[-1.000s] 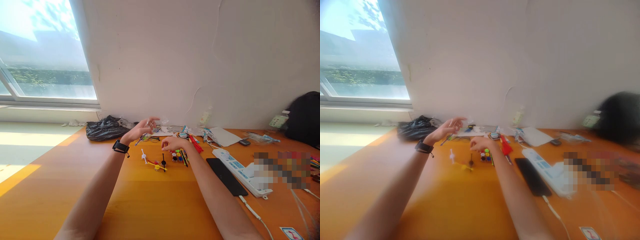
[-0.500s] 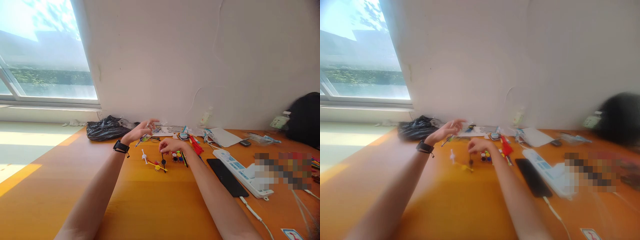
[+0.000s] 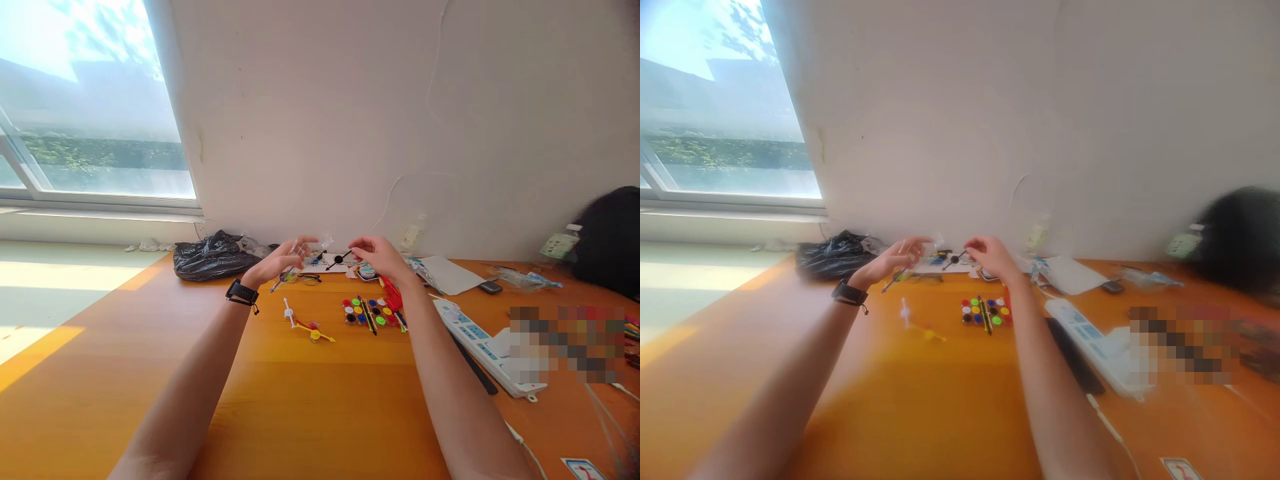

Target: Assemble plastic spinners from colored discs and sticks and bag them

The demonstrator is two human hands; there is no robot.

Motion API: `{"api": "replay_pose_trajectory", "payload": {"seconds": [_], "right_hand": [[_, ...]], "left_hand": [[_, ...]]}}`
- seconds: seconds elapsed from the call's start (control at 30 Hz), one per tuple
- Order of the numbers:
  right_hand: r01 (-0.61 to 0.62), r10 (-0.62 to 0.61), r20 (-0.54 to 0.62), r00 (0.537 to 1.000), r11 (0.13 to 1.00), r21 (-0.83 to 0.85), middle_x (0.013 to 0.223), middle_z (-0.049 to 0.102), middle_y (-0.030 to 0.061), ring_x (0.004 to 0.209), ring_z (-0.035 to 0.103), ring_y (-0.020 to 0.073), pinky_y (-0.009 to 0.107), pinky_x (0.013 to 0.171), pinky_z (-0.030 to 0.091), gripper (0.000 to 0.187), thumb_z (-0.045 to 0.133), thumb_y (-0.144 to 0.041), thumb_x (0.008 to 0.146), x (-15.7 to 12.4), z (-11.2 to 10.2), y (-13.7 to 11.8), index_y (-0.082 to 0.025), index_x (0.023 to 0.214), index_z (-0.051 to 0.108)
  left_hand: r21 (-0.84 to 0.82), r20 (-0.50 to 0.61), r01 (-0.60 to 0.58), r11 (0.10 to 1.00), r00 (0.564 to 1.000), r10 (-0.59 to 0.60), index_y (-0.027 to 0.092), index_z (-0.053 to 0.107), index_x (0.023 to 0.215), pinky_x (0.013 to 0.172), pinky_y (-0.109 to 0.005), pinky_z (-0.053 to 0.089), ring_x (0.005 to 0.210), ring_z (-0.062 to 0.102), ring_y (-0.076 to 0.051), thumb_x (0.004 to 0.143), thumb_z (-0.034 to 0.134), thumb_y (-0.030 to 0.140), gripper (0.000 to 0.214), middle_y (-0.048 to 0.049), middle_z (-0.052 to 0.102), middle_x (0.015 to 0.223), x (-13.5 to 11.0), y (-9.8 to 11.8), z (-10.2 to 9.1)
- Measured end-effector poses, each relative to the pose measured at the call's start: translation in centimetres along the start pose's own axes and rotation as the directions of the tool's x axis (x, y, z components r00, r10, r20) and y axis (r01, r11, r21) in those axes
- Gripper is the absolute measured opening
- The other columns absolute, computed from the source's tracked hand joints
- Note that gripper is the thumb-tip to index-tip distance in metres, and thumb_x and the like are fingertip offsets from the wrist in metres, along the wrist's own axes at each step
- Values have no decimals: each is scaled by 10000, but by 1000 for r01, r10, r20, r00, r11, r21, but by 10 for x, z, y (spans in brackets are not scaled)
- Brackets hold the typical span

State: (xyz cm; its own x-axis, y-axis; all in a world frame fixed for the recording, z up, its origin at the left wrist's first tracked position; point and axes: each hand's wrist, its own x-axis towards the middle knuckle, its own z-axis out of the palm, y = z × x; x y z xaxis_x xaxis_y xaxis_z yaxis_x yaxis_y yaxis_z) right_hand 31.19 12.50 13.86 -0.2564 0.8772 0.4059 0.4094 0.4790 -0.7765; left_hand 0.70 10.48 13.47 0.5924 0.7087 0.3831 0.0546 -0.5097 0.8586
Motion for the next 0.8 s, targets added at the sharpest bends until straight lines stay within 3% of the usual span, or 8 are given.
{"api": "replay_pose_trajectory", "payload": {"seconds": [0.07,0.13,0.2,0.23,0.43,0.63,0.8], "right_hand": [[114,-103,-248,963,993,31,851,722,49,753,686,169,312,751,566,233,708,-369,880,1,-6,-13,-160,981,724],[233,-194,-453,870,972,32,874,716,38,747,684,163,321,751,571,215,694,-365,895,0,-8,-28,-175,992,719],[328,-270,-546,793,945,8,908,716,33,756,680,157,318,746,571,192,686,-362,916,-4,-7,-46,-197,1009,716],[361,-305,-551,777,933,-7,924,719,34,768,679,158,315,744,569,180,684,-361,925,-6,-6,-55,-206,1011,717],[427,-462,-385,799,887,-178,972,746,39,861,650,174,295,728,492,139,647,-311,981,-23,11,-93,-214,975,748],[412,-464,-216,859,878,-246,953,753,35,819,611,177,306,718,437,152,626,-282,979,-26,23,-100,-207,975,758],[391,-432,-111,895,880,-271,945,761,40,843,608,193,309,733,440,142,656,-278,948,-28,26,-103,-219,964,784]], "left_hand": [[-3,1,-2,1000,1000,2,225,574,1444,787,-292,456,883,502,-170,778,582,175,668,-42,534,1049,0,0,0],[-1,4,-2,1000,1000,2,233,574,1447,787,-295,454,880,499,-172,773,583,177,676,-39,539,1041,0,-1,0],[2,5,-5,1000,1000,5,245,577,1446,806,-300,448,889,499,-175,767,584,175,682,-35,546,1033,1,-3,0],[4,6,-7,1000,1000,7,249,580,1445,819,-302,445,902,500,-179,764,586,173,684,-35,550,1035,1,-3,0],[-31,32,2,1000,999,-1,254,558,1471,817,-301,430,911,498,-186,757,592,168,720,-39,558,1045,0,4,3],[-51,69,-21,998,997,24,193,554,1437,794,-305,407,916,488,-197,721,591,163,717,-55,569,1016,1,17,10],[-12,113,-41,999,993,43,211,552,1444,771,-320,393,873,479,-198,713,563,169,732,-34,568,959,0,27,15]]}}
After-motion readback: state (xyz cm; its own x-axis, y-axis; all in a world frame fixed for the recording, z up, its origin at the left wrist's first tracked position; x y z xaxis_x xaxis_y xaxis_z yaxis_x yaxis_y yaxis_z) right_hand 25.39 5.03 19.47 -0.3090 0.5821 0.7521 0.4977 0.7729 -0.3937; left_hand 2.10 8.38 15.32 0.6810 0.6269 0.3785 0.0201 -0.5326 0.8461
